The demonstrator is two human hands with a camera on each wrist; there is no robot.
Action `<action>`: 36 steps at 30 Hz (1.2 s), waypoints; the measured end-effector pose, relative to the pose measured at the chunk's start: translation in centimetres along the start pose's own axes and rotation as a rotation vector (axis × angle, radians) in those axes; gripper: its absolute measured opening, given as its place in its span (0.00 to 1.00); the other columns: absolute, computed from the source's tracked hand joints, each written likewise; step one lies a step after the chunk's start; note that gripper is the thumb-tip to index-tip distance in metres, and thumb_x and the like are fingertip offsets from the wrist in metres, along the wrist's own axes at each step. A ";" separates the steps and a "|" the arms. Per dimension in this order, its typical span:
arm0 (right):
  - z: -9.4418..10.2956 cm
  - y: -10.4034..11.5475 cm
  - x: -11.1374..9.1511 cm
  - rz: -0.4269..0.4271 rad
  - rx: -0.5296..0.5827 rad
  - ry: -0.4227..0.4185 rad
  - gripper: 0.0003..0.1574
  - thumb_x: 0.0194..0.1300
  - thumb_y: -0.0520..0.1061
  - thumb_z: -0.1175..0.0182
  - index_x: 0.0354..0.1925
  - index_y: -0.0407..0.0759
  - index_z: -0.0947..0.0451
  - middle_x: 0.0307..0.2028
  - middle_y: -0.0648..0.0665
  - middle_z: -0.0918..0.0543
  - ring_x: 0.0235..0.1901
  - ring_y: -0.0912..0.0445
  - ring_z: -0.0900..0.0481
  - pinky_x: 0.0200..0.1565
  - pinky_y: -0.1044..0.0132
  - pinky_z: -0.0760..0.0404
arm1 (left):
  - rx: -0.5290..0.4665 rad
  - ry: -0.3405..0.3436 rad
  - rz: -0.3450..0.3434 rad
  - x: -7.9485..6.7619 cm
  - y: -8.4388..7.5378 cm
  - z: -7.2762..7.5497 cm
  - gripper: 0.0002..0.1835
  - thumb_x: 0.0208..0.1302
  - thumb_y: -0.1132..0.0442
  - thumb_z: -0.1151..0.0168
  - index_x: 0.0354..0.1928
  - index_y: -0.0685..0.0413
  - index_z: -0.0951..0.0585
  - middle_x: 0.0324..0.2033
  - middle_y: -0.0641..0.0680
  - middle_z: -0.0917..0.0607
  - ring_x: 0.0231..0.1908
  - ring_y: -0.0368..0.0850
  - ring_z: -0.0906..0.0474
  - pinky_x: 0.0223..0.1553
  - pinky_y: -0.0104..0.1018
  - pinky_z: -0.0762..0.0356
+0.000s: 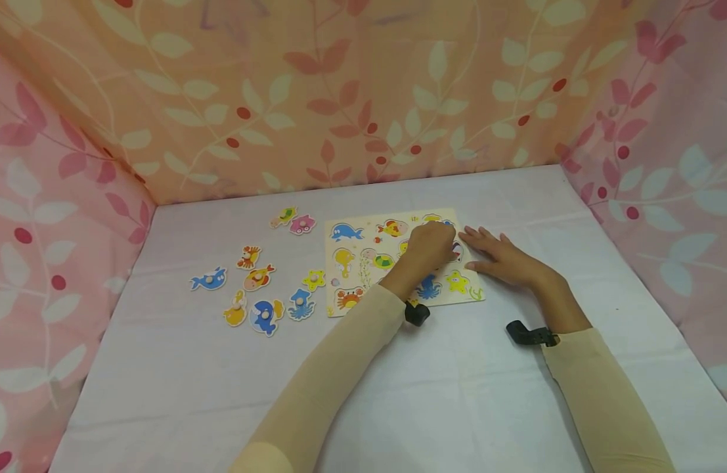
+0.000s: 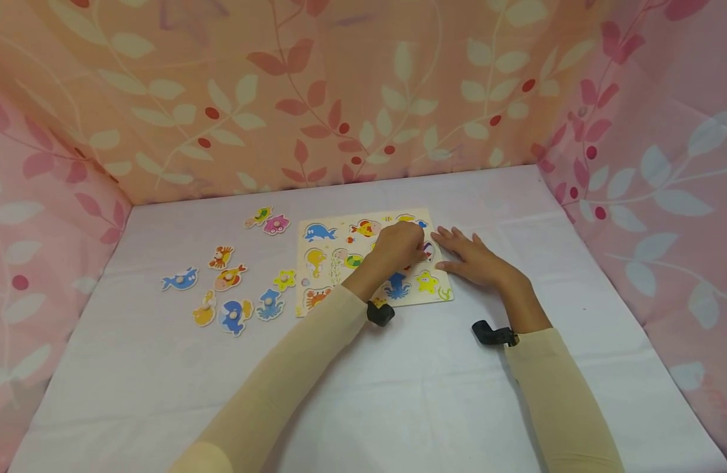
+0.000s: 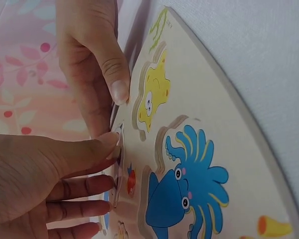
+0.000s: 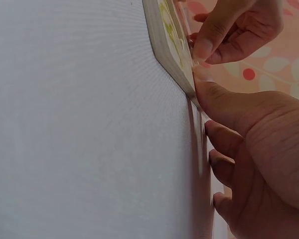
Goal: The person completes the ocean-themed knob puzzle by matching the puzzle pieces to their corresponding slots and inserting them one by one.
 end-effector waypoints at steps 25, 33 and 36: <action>-0.2 -0.2 0.1 -0.070 -0.017 -0.005 0.49 0.70 0.63 0.39 0.80 0.53 0.47 0.81 0.45 0.53 0.79 0.43 0.66 0.73 0.40 0.72 | -0.241 -0.068 -0.048 -3.0 4.8 3.1 0.13 0.70 0.51 0.34 0.53 0.41 0.13 0.37 0.42 0.15 0.37 0.38 0.24 0.41 0.33 0.26; -0.3 -0.1 0.2 -0.081 -0.017 0.000 0.50 0.71 0.63 0.40 0.80 0.54 0.48 0.81 0.45 0.54 0.79 0.42 0.67 0.73 0.40 0.73 | -0.311 -0.081 0.005 -5.6 7.4 3.7 0.13 0.69 0.51 0.33 0.52 0.42 0.13 0.35 0.44 0.16 0.38 0.39 0.24 0.43 0.35 0.26; -0.4 -0.3 0.0 -0.089 -0.014 0.000 0.50 0.70 0.63 0.39 0.80 0.53 0.48 0.81 0.45 0.54 0.79 0.42 0.67 0.73 0.40 0.73 | -0.313 -0.083 0.004 -6.8 7.9 4.1 0.13 0.69 0.51 0.33 0.52 0.41 0.13 0.37 0.44 0.15 0.40 0.39 0.23 0.43 0.36 0.25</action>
Point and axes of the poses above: each hand's wrist, its own x-axis towards the middle knuckle, its own z-axis out of the back of the hand, y = z × x, the point moved 5 cm from there along x, towards the middle knuckle
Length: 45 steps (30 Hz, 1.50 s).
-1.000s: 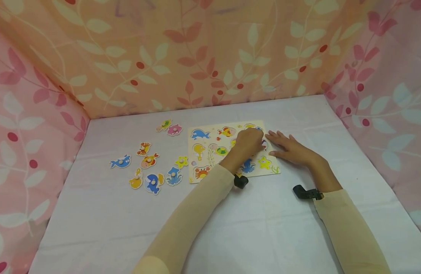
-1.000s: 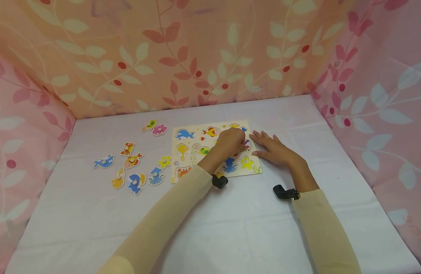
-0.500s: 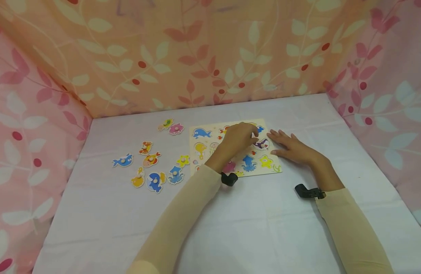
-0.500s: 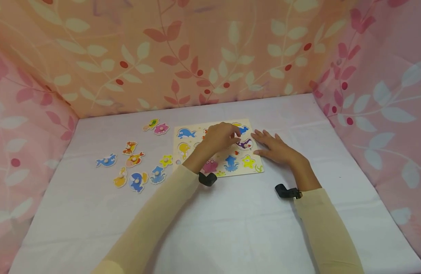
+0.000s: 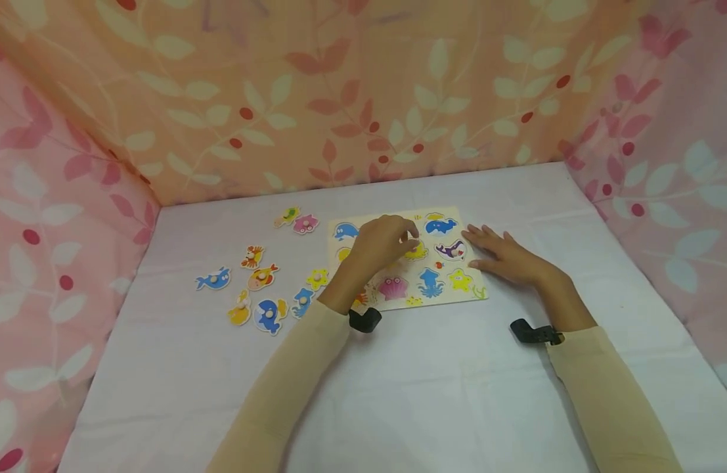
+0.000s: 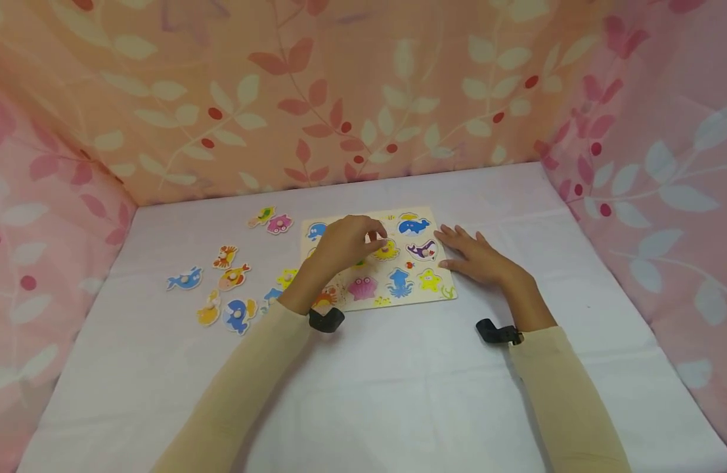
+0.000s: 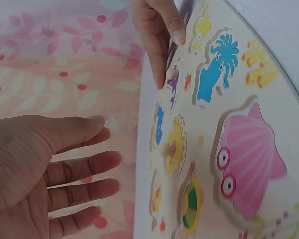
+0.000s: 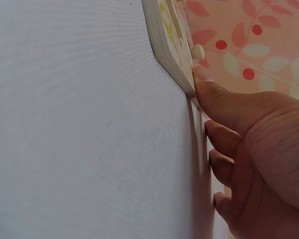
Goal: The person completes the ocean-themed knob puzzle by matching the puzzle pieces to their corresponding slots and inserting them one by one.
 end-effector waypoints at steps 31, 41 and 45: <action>-0.1 1.0 -0.4 0.019 0.008 0.001 0.51 0.70 0.63 0.39 0.81 0.54 0.49 0.81 0.41 0.56 0.79 0.39 0.68 0.72 0.38 0.75 | -0.015 -0.269 0.137 -13.0 12.4 9.6 0.13 0.69 0.53 0.32 0.53 0.44 0.14 0.39 0.47 0.14 0.41 0.48 0.21 0.38 0.43 0.26; 0.5 1.0 -0.2 0.031 -0.002 0.013 0.51 0.70 0.64 0.40 0.81 0.56 0.51 0.81 0.42 0.56 0.79 0.40 0.68 0.72 0.39 0.75 | -0.024 -0.310 0.287 -16.5 18.6 11.8 0.16 0.72 0.52 0.36 0.55 0.49 0.14 0.41 0.53 0.13 0.41 0.50 0.23 0.36 0.45 0.26; -0.3 0.6 -0.5 0.026 0.009 0.016 0.51 0.70 0.64 0.40 0.81 0.55 0.50 0.81 0.42 0.55 0.79 0.39 0.68 0.72 0.38 0.74 | 0.012 -0.316 0.321 -17.2 20.3 12.4 0.16 0.72 0.52 0.36 0.55 0.50 0.15 0.42 0.55 0.13 0.41 0.52 0.22 0.35 0.47 0.25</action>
Point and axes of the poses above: each hand's wrist, its own x-axis towards the middle knuckle, its own z-axis out of the back of the hand, y = z × x, the point moved 5 cm from there along x, towards the middle knuckle
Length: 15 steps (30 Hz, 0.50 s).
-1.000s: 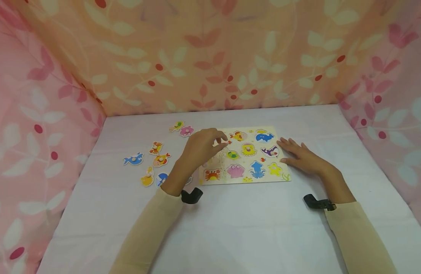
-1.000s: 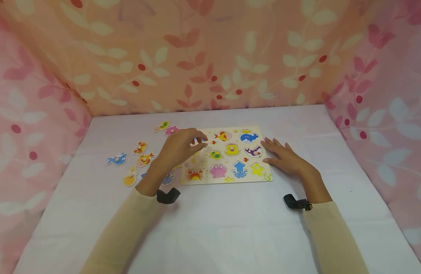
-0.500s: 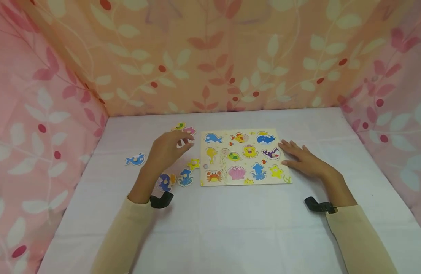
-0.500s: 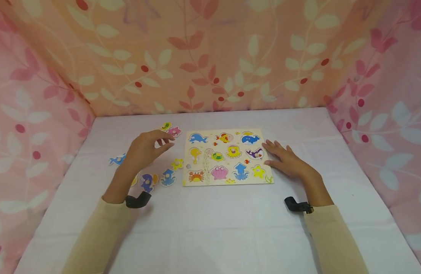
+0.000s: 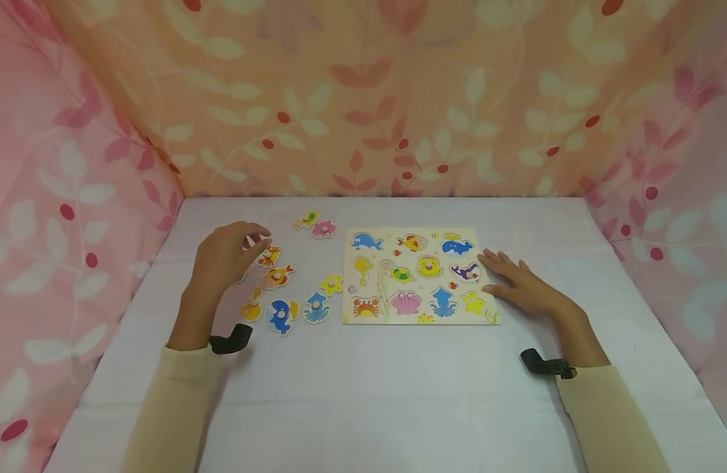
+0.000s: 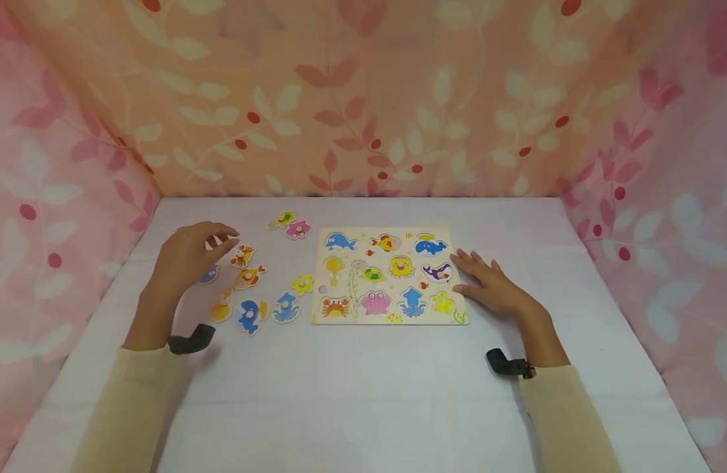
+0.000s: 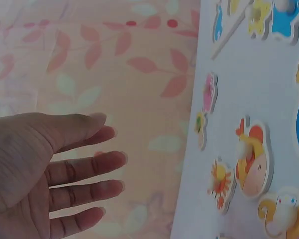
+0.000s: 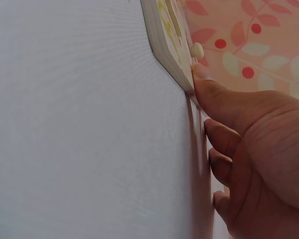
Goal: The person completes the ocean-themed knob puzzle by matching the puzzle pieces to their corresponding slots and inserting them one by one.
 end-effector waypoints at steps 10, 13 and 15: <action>-0.3 -0.3 -0.2 -0.017 -0.016 -0.011 0.51 0.69 0.65 0.40 0.81 0.57 0.50 0.81 0.44 0.55 0.79 0.40 0.68 0.73 0.39 0.74 | 0.047 0.052 0.104 0.6 3.3 -1.4 0.16 0.70 0.54 0.34 0.56 0.51 0.16 0.44 0.59 0.14 0.40 0.55 0.24 0.38 0.51 0.25; 0.0 0.0 -0.1 -0.021 -0.014 0.001 0.52 0.69 0.66 0.40 0.81 0.57 0.51 0.81 0.44 0.56 0.79 0.40 0.69 0.72 0.39 0.74 | 0.065 0.074 0.138 1.0 4.2 -3.0 0.16 0.70 0.55 0.35 0.56 0.51 0.16 0.44 0.59 0.15 0.40 0.56 0.24 0.39 0.51 0.25; 0.1 0.2 0.0 -0.020 -0.013 0.003 0.52 0.69 0.66 0.40 0.81 0.57 0.51 0.81 0.43 0.56 0.79 0.39 0.69 0.72 0.39 0.75 | 0.078 0.083 0.159 1.1 4.6 -3.9 0.16 0.70 0.55 0.35 0.56 0.51 0.17 0.43 0.60 0.15 0.40 0.57 0.23 0.39 0.51 0.24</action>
Point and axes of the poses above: each hand's wrist, its own x-axis towards the middle knuckle, its own z-axis out of the back of the hand, y = z × x, the point moved 5 cm from there along x, towards the middle knuckle
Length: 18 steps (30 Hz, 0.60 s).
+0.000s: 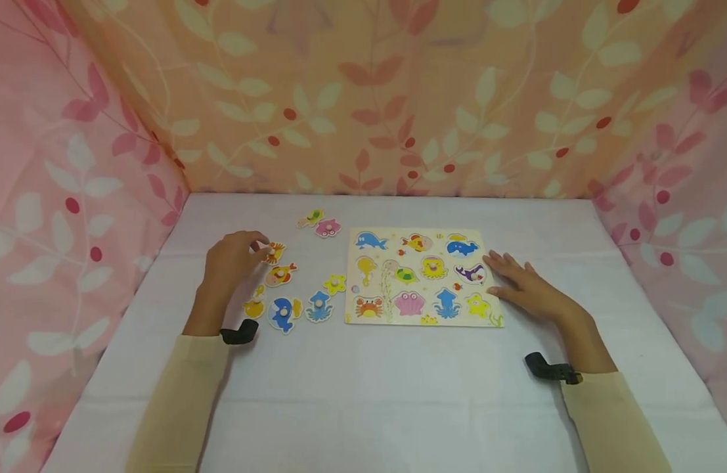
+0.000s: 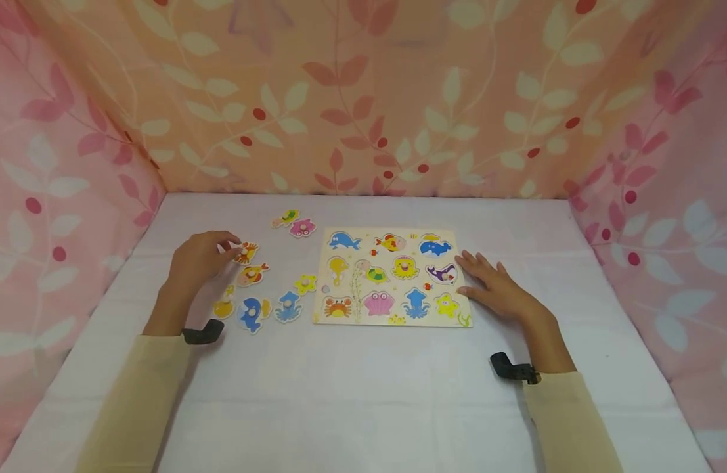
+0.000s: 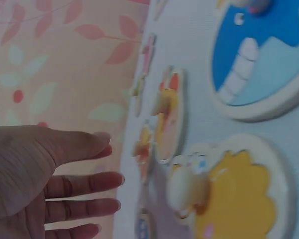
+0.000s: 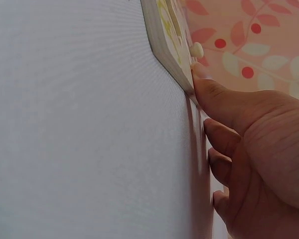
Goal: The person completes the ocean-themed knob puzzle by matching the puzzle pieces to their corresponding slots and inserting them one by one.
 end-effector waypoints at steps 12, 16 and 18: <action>0.4 0.4 0.3 0.026 0.014 -0.020 0.51 0.70 0.63 0.39 0.81 0.54 0.49 0.80 0.41 0.54 0.79 0.40 0.68 0.72 0.39 0.75 | 0.002 -0.036 0.064 0.5 0.3 -2.3 0.16 0.72 0.54 0.38 0.53 0.55 0.16 0.39 0.58 0.15 0.36 0.55 0.24 0.37 0.48 0.27; 0.2 0.1 0.2 0.022 0.013 -0.011 0.51 0.70 0.63 0.39 0.81 0.54 0.50 0.80 0.41 0.55 0.79 0.39 0.68 0.72 0.39 0.75 | 0.012 -0.074 0.057 0.6 -0.2 -2.8 0.16 0.72 0.54 0.38 0.52 0.56 0.15 0.37 0.57 0.15 0.35 0.53 0.23 0.37 0.47 0.27; 0.3 0.0 0.1 0.017 0.004 -0.012 0.51 0.70 0.63 0.39 0.81 0.54 0.50 0.80 0.41 0.55 0.79 0.39 0.68 0.72 0.39 0.75 | 0.026 -0.087 0.054 0.8 -0.6 -3.0 0.16 0.72 0.55 0.38 0.52 0.57 0.15 0.37 0.58 0.14 0.34 0.53 0.22 0.36 0.47 0.27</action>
Point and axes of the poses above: each hand's wrist, its own x-axis towards the middle knuckle, its own z-axis out of the back of the hand, y = z × x, the point moved 5 cm from there along x, towards the middle knuckle
